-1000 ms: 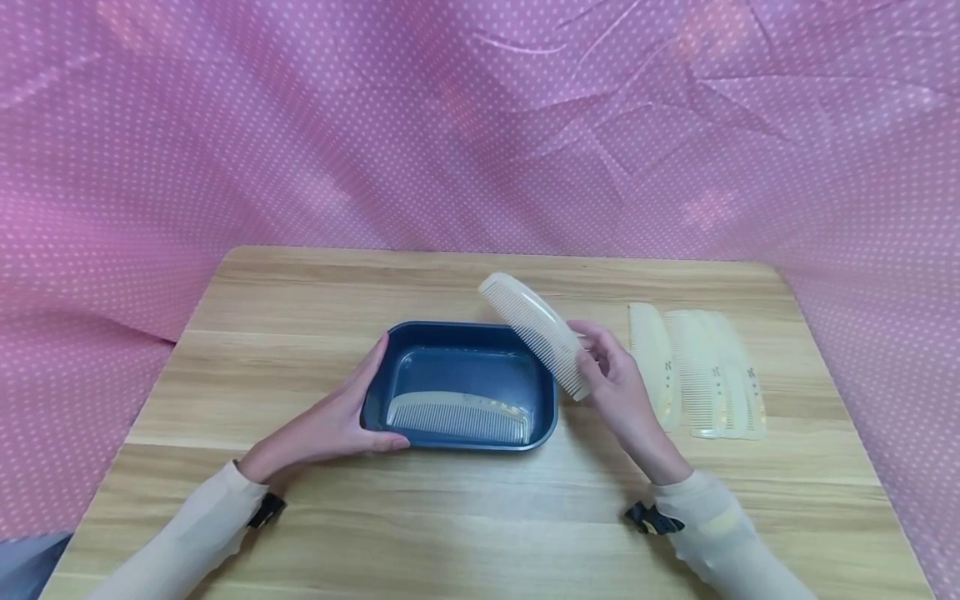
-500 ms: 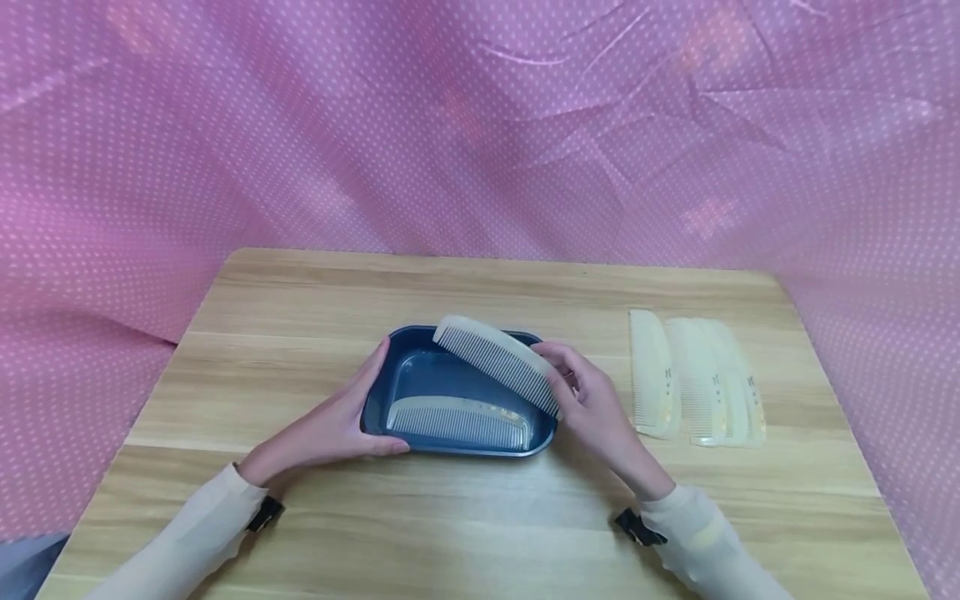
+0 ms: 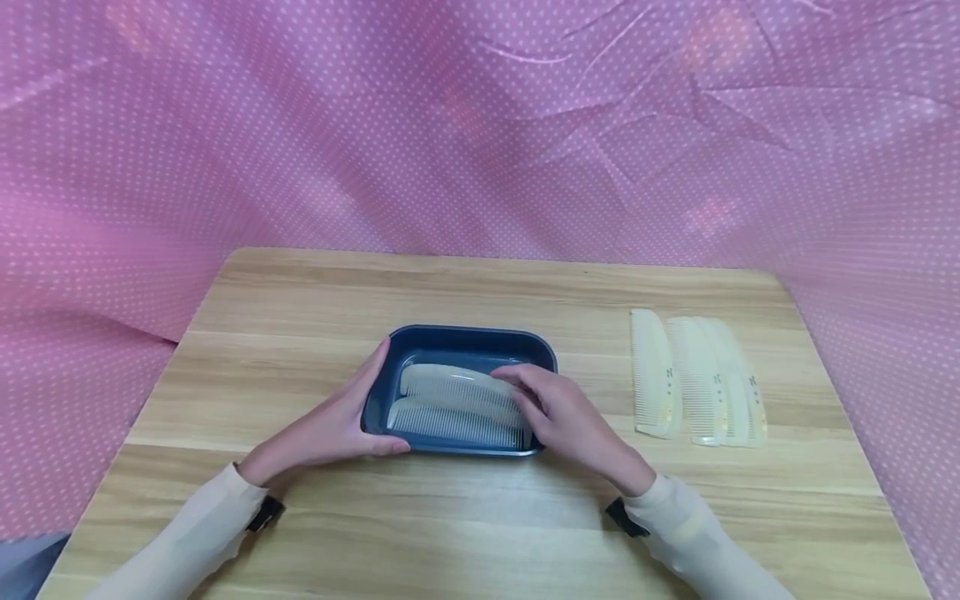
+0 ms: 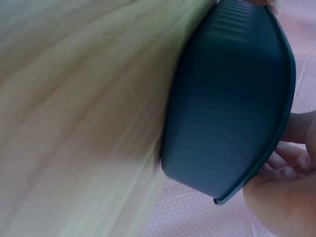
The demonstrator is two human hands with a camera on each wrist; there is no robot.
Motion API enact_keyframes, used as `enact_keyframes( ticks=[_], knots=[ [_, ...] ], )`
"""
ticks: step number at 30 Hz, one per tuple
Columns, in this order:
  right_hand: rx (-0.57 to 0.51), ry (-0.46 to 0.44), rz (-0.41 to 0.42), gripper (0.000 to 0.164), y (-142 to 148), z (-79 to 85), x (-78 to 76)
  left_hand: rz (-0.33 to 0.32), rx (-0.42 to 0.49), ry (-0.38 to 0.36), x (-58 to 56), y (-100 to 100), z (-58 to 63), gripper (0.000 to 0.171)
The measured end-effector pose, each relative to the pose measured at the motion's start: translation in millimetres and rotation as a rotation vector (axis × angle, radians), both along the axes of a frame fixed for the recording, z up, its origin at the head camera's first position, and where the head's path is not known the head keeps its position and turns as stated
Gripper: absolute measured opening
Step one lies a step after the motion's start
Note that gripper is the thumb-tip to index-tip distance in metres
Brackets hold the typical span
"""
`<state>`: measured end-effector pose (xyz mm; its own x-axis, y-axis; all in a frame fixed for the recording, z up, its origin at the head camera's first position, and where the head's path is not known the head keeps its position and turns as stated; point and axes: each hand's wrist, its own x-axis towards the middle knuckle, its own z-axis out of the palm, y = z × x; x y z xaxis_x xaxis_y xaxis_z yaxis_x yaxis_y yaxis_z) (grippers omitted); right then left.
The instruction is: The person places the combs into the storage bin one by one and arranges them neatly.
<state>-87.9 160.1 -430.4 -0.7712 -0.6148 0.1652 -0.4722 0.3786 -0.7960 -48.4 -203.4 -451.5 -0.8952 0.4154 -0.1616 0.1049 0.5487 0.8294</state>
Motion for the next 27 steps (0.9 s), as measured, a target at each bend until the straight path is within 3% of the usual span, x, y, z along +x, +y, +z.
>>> enact_keyframes(
  ticks=[12, 27],
  knots=[
    [0.083, 0.058, 0.076, 0.039, -5, 1.3, -3.8, 0.007, -0.014, -0.008, 0.6, 0, -1.3, 0.141],
    [0.244, 0.221, 0.105, 0.033, -19, -1.0, -2.5, 0.013, -0.022, -0.006, 0.8, 1, -3.6, 0.141]
  ],
)
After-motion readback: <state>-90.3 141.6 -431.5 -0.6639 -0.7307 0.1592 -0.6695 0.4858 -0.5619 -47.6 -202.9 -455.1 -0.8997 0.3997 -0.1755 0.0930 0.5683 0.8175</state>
